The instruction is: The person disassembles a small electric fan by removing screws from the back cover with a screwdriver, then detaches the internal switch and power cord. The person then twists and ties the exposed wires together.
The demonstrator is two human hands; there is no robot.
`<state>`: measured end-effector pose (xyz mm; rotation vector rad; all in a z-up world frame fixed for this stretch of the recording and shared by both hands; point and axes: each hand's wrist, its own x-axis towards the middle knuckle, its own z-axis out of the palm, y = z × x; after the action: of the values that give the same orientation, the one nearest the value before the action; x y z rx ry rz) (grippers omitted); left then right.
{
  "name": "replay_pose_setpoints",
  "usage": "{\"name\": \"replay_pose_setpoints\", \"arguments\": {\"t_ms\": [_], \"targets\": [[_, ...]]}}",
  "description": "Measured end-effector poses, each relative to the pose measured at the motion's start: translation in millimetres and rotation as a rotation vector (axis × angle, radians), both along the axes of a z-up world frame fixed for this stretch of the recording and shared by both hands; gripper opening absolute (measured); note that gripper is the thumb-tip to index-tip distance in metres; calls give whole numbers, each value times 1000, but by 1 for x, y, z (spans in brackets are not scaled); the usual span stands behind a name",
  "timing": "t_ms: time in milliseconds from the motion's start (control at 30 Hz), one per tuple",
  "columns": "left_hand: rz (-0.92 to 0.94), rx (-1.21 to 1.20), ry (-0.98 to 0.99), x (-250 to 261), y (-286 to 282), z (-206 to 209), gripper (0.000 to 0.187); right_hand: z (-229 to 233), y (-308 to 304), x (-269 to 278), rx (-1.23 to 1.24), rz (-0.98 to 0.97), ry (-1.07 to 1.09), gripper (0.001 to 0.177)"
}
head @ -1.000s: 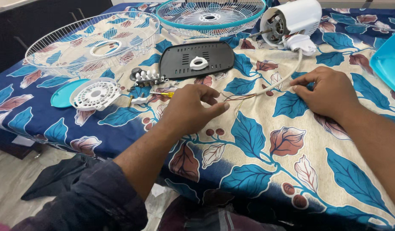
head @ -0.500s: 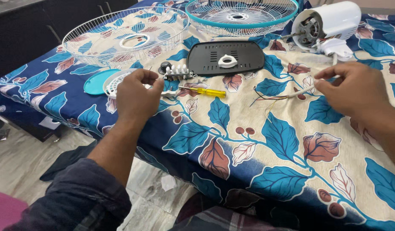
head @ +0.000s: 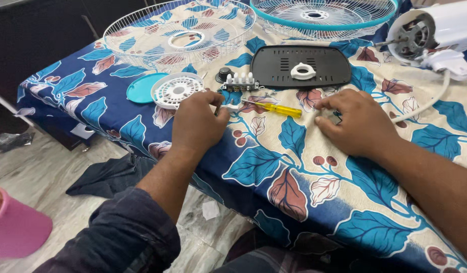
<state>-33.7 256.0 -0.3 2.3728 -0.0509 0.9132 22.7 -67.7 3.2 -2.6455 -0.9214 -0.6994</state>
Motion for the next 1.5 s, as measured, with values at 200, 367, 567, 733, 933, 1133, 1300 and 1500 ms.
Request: {"name": "replay_pose_setpoints", "arguments": {"t_ms": [200,367,567,733,933,1133,1300,1500], "targets": [[-33,103,-58,1,-3,1,16,-2,-1,1,-201,-214,217,68],[-57,108,40,-1,-2,2,18,-3,5,24,-477,-333,515,85],[-65,100,12,-1,-3,5,19,-7,-19,30,72,-35,589,95],[-86,47,-71,-1,-2,4,19,16,-64,10,1155,267,679,84],[-61,42,-26,-6,-5,14,21,43,-96,-30,911,-164,550,56],[-45,72,170,-7,-35,35,20,49,-104,-81,131,-424,451,50],[-285,58,117,-4,-98,38,25,43,-112,-104,-50,-166,399,53],[-652,204,-4,-14,-155,25,32,33,-133,-110,-73,-124,375,53]]}}
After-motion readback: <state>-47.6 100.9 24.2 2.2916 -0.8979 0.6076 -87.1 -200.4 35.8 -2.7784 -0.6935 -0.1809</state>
